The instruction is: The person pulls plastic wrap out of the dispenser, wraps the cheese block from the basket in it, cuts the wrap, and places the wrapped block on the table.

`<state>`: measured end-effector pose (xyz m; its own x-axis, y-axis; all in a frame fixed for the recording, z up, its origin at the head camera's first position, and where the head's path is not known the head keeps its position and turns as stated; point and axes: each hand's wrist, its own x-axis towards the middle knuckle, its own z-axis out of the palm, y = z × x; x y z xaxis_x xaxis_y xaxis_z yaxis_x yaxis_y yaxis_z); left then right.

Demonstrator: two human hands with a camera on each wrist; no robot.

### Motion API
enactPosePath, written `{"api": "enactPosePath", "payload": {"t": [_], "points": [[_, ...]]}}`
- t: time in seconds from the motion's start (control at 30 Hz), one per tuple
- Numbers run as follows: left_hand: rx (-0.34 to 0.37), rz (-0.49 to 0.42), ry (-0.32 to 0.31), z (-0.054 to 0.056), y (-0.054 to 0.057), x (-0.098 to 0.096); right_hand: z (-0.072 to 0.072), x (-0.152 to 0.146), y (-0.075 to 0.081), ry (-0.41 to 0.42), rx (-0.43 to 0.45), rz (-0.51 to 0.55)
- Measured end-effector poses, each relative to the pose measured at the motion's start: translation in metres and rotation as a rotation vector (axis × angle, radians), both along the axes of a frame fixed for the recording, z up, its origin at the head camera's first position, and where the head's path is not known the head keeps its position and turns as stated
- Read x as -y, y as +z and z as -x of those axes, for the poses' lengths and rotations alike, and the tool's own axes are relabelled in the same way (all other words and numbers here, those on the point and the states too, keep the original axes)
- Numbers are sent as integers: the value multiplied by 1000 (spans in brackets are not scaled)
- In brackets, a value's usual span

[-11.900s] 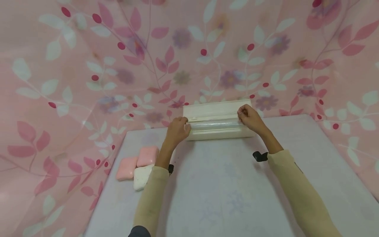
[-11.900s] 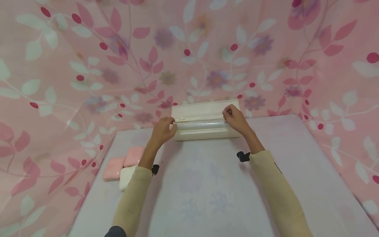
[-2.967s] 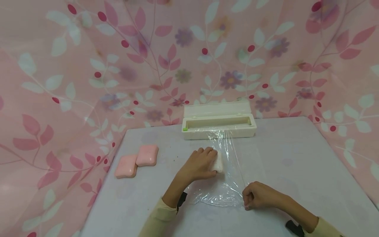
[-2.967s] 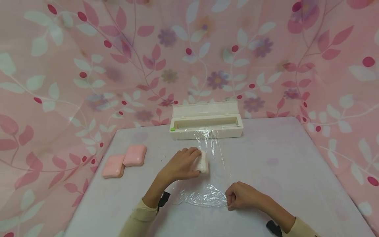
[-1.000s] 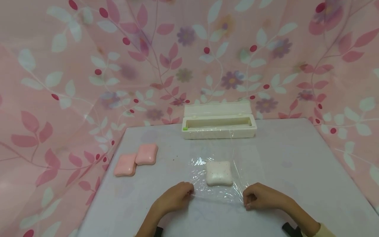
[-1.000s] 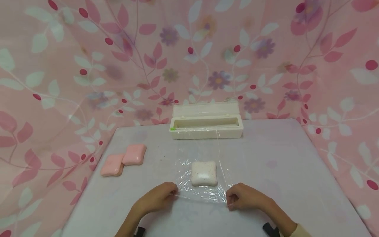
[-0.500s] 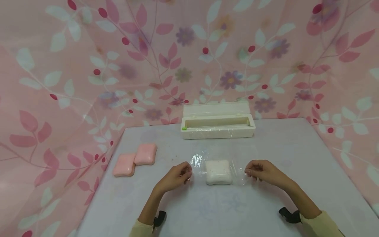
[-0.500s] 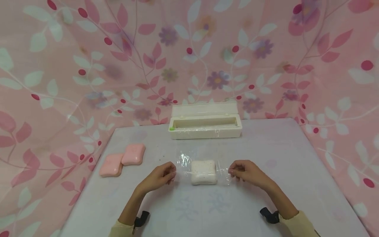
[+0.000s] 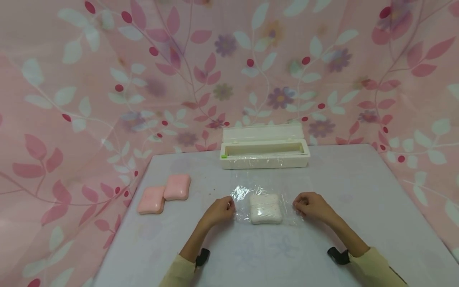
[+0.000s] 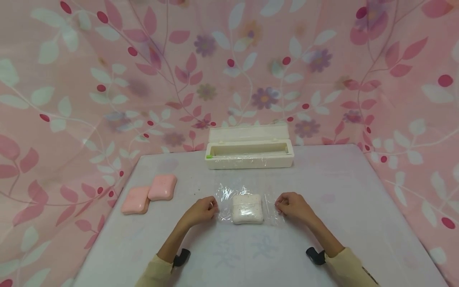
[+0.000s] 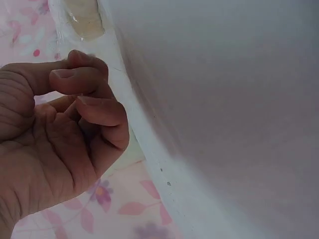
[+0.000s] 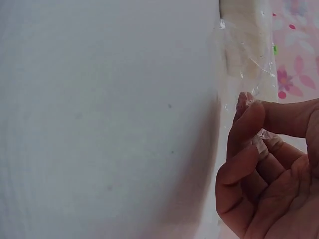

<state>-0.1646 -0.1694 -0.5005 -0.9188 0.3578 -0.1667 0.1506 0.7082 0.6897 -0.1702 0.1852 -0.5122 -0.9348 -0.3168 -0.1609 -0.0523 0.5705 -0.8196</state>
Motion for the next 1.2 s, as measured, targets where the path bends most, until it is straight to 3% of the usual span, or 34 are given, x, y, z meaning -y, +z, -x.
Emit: {"api": "enactPosePath", "payload": {"t": [0.1, 0.2, 0.33, 0.4, 0.47, 0.57, 0.63, 0.8, 0.93, 1.07, 1.2], "points": [[0, 48, -11, 0, 1, -3, 0, 0, 0, 47, 2, -16], [-29, 128, 1, -3, 3, -6, 2, -8, 3, 165, 43, 22], [-160, 249, 110, -14, 18, -11, 5, -26, 14, 241, 101, 96], [-225, 270, 169, -23, 30, -16, 4, -30, 21, 200, 31, 83], [-259, 236, 189, -32, 43, -21, 0, -27, 29, 124, -98, 23], [-245, 153, 138, -43, 56, -29, -12, -8, 39, 21, -301, -82], [-216, 114, 80, -47, 58, -35, -20, 10, 40, 23, -375, -132], [-158, 124, -38, -45, 41, -53, -37, 43, 25, 154, -469, -282], [-106, 156, -89, -37, 21, -60, -41, 55, 12, 180, -583, -402], [-115, 159, -94, -32, 8, -62, -40, 61, 9, 168, -526, -433], [-162, 166, -98, -28, 5, -64, -37, 62, 8, 166, -457, -378]]}}
